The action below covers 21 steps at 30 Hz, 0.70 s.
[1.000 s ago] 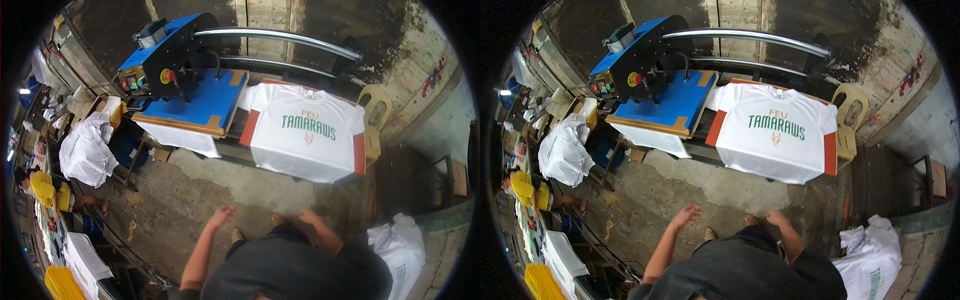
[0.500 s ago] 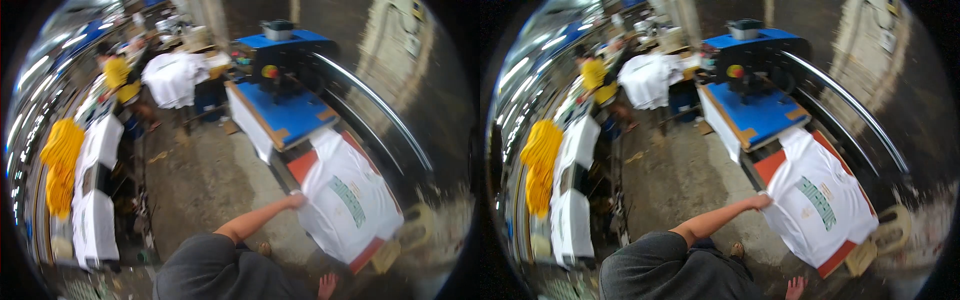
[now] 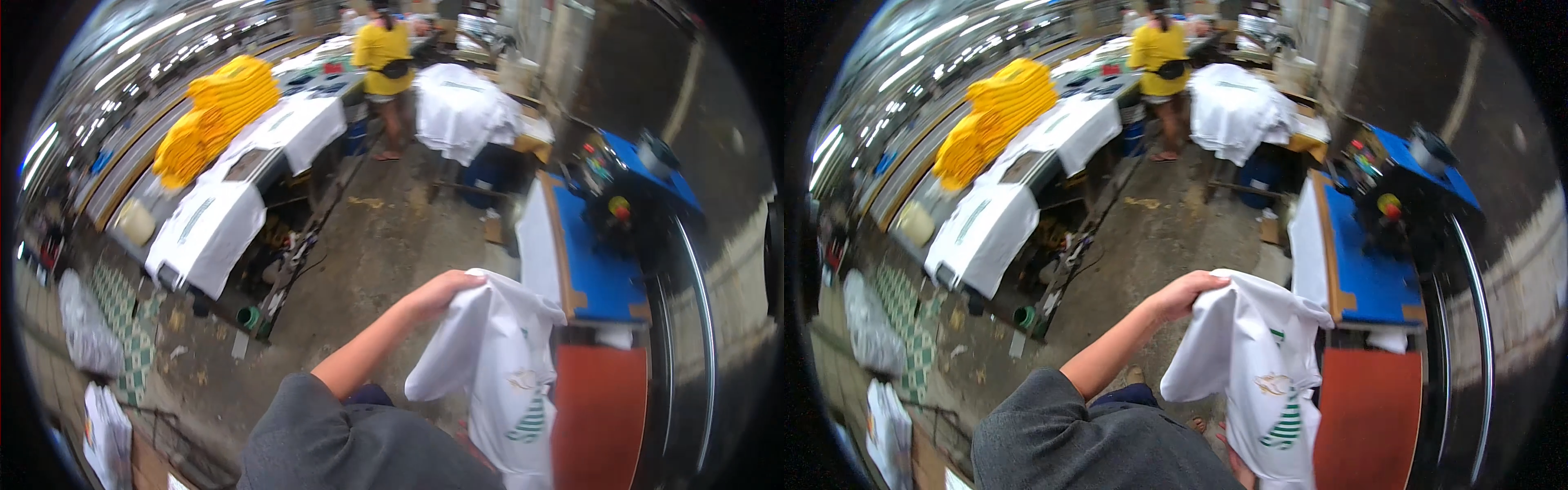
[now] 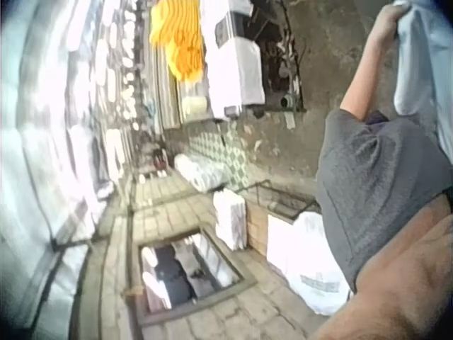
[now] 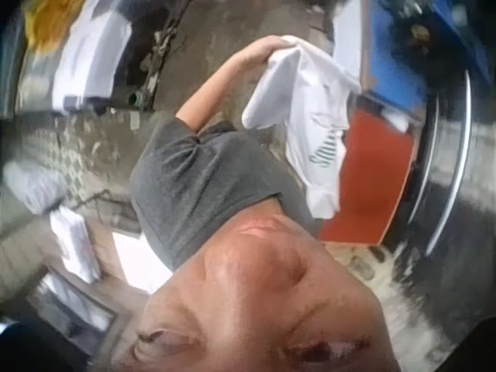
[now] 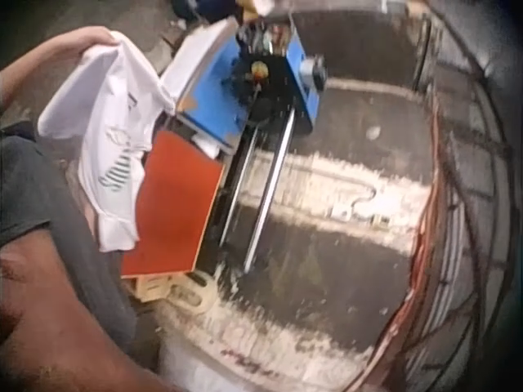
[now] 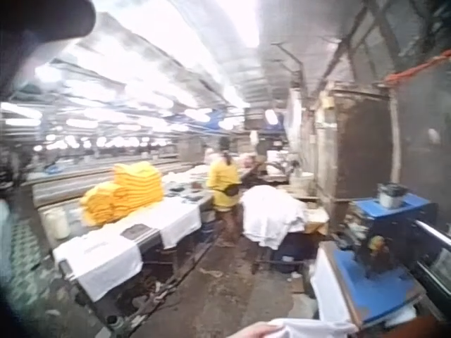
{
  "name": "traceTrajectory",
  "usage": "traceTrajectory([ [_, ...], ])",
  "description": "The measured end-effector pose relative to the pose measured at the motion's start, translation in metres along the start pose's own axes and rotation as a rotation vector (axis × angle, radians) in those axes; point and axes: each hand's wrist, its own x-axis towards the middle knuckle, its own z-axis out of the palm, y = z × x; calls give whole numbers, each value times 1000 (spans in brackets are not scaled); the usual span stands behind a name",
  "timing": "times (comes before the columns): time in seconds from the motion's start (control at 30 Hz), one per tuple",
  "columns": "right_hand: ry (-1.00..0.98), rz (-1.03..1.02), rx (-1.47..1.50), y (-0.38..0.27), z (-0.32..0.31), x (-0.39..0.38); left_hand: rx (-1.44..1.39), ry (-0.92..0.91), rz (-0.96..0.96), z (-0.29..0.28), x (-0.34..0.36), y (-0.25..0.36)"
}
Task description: Operating a heat press machine to print logos on white t-shirts in a workshop.
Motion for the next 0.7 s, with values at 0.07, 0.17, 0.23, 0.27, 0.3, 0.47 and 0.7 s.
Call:
traceTrajectory([
  [0.07, -101, 120, -65, -10, 44, 60, -98, 105, 59, -46, -44, 21],
  [0.17, -178, 226, -177, -19, 95, 124, -189, 173, 214, -99, -112, 42],
  [0.23, -198, 246, -309, -36, 123, 160, -148, 295, 339, -133, -153, 58],
  [0.27, -212, 241, -384, -45, 135, 180, -151, 406, 405, -151, -176, 67],
  [0.3, -236, 215, -452, -57, 149, 201, -163, 476, 492, -170, -199, 76],
  [0.47, -367, 127, 162, -57, 254, 317, -281, 815, 877, -239, -308, 105],
  [0.7, -445, 210, 45, -30, 376, 419, -332, 1185, 973, -283, -401, 108],
])
